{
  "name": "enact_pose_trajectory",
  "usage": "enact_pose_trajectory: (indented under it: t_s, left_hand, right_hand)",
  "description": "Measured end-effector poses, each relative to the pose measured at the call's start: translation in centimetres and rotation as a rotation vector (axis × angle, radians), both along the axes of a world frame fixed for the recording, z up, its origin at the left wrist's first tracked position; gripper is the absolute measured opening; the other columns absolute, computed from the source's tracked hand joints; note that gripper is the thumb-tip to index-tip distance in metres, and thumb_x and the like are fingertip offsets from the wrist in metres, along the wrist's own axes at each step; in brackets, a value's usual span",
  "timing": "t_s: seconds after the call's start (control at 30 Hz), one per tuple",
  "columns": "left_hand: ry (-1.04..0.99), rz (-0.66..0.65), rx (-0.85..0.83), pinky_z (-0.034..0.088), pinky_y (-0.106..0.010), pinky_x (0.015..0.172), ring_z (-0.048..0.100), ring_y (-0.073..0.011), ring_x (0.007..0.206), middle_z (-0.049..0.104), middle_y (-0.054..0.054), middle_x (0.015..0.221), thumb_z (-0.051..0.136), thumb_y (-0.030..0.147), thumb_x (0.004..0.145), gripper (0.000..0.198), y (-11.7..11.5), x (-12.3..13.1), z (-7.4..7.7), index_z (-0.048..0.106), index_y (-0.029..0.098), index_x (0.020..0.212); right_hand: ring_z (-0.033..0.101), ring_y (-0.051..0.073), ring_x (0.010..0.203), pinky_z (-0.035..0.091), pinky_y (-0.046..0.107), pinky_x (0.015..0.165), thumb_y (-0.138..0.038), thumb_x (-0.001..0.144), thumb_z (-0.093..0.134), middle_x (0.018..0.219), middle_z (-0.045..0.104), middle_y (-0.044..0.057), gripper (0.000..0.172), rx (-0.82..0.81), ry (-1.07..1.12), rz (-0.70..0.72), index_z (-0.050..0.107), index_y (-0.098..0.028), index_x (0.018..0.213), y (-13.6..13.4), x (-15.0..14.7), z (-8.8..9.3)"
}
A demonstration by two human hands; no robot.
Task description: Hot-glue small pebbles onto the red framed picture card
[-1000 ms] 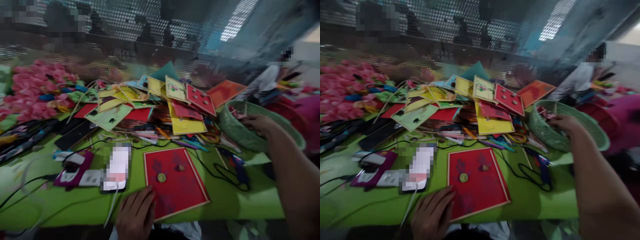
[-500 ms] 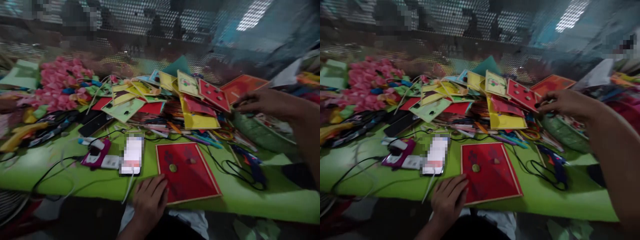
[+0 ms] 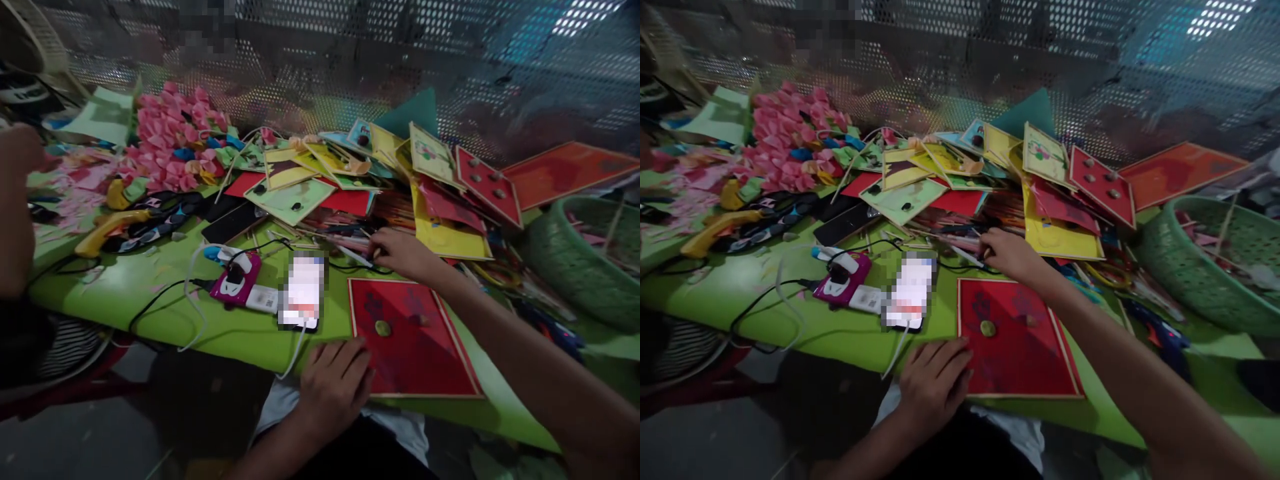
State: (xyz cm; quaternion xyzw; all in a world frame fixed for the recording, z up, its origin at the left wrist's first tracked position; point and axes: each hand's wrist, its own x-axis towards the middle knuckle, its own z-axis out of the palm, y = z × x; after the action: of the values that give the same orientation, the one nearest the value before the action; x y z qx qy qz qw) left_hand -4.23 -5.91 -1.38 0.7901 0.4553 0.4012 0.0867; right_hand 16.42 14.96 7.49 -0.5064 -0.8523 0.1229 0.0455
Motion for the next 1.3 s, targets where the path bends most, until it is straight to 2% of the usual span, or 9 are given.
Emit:
enact_pose_trajectory:
  t_s: [0.23, 0.43, 0.77, 0.83, 0.93, 1.0, 1.17, 1.23, 1.3]
  left_hand:
    - [-0.002, 0.001, 0.014, 0.041, -0.035, 0.081, 0.066, -0.0165, 0.096, 0.075, 0.001, 0.118, 0.067, 0.024, 0.088, 0.021, 0.1, 0.0, 0.2, 0.070, 0.024, 0.109]
    - [-0.005, -0.015, 0.013, 0.041, -0.036, 0.083, 0.066, -0.0180, 0.096, 0.075, -0.001, 0.118, 0.064, 0.024, 0.090, 0.020, 0.1, -0.1, 0.3, 0.070, 0.023, 0.109]
    - [0.005, 0.000, 0.005, 0.040, -0.036, 0.084, 0.067, -0.0191, 0.096, 0.076, -0.002, 0.117, 0.064, 0.022, 0.090, 0.019, 0.2, -0.1, 0.3, 0.071, 0.024, 0.107]
    - [0.006, -0.004, 0.007, 0.040, -0.036, 0.084, 0.067, -0.0188, 0.096, 0.076, -0.003, 0.116, 0.064, 0.022, 0.090, 0.019, 0.2, 0.0, 0.3, 0.071, 0.024, 0.107]
    - [-0.002, -0.001, 0.027, 0.040, -0.035, 0.083, 0.067, -0.0182, 0.094, 0.076, -0.002, 0.115, 0.064, 0.022, 0.089, 0.018, 0.2, 0.0, 0.4, 0.071, 0.023, 0.106]
    - [-0.005, 0.006, 0.037, 0.041, -0.035, 0.083, 0.067, -0.0182, 0.093, 0.076, -0.001, 0.115, 0.065, 0.022, 0.089, 0.018, 0.2, 0.0, 0.5, 0.071, 0.024, 0.106]
    - [0.001, 0.008, 0.021, 0.041, -0.036, 0.082, 0.068, -0.0185, 0.094, 0.076, -0.003, 0.115, 0.064, 0.023, 0.090, 0.018, 0.1, 0.0, 0.5, 0.071, 0.024, 0.106]
    - [0.011, 0.006, 0.013, 0.041, -0.035, 0.082, 0.068, -0.0186, 0.095, 0.076, -0.002, 0.116, 0.064, 0.023, 0.090, 0.019, 0.1, 0.0, 0.4, 0.071, 0.024, 0.108]
    - [0.020, 0.005, 0.012, 0.041, -0.035, 0.082, 0.068, -0.0185, 0.096, 0.076, -0.002, 0.116, 0.064, 0.024, 0.090, 0.020, 0.1, -0.1, 0.4, 0.071, 0.024, 0.108]
  right_hand:
    - [0.065, 0.021, 0.089, 0.045, 0.029, 0.076, -0.024, 0.081, 0.065, 0.099, 0.072, 0.003, 0.023, -0.046, 0.067, 0.016, 0.074, -0.024, 0.103, -0.7, 1.7, -0.1]
    - [0.068, 0.020, 0.082, 0.048, 0.030, 0.072, -0.022, 0.082, 0.062, 0.087, 0.073, 0.001, 0.021, -0.021, 0.113, -0.034, 0.075, -0.024, 0.099, -1.2, 2.4, 0.5]
    - [0.069, 0.021, 0.084, 0.048, 0.030, 0.074, -0.016, 0.083, 0.055, 0.098, 0.075, 0.001, 0.026, 0.075, 0.150, -0.101, 0.073, -0.025, 0.101, -2.3, 3.2, 2.1]
    - [0.068, 0.023, 0.091, 0.050, 0.033, 0.081, -0.012, 0.084, 0.052, 0.104, 0.074, 0.003, 0.030, 0.143, 0.132, -0.102, 0.073, -0.024, 0.102, -2.1, 3.1, 2.1]
    - [0.062, 0.029, 0.111, 0.046, 0.042, 0.096, -0.009, 0.087, 0.048, 0.121, 0.067, 0.011, 0.031, 0.371, 0.030, -0.108, 0.074, -0.019, 0.102, -1.8, 2.7, 1.8]
    - [0.057, 0.032, 0.114, 0.045, 0.045, 0.098, -0.013, 0.090, 0.051, 0.124, 0.062, 0.014, 0.027, 0.489, -0.036, -0.102, 0.075, -0.018, 0.100, -1.8, 2.1, 1.5]
    - [0.060, 0.025, 0.093, 0.046, 0.035, 0.081, -0.020, 0.094, 0.057, 0.099, 0.063, 0.010, 0.026, 0.292, -0.079, 0.115, 0.075, -0.023, 0.112, -1.9, 0.0, -0.3]
    - [0.059, 0.025, 0.091, 0.045, 0.035, 0.081, -0.018, 0.094, 0.056, 0.096, 0.063, 0.010, 0.030, 0.247, -0.127, 0.147, 0.074, -0.023, 0.117, -1.6, -0.6, -0.9]
    - [0.060, 0.025, 0.092, 0.045, 0.035, 0.082, -0.015, 0.092, 0.056, 0.096, 0.063, 0.010, 0.028, 0.220, -0.134, 0.136, 0.074, -0.022, 0.112, -1.3, -0.9, -1.3]
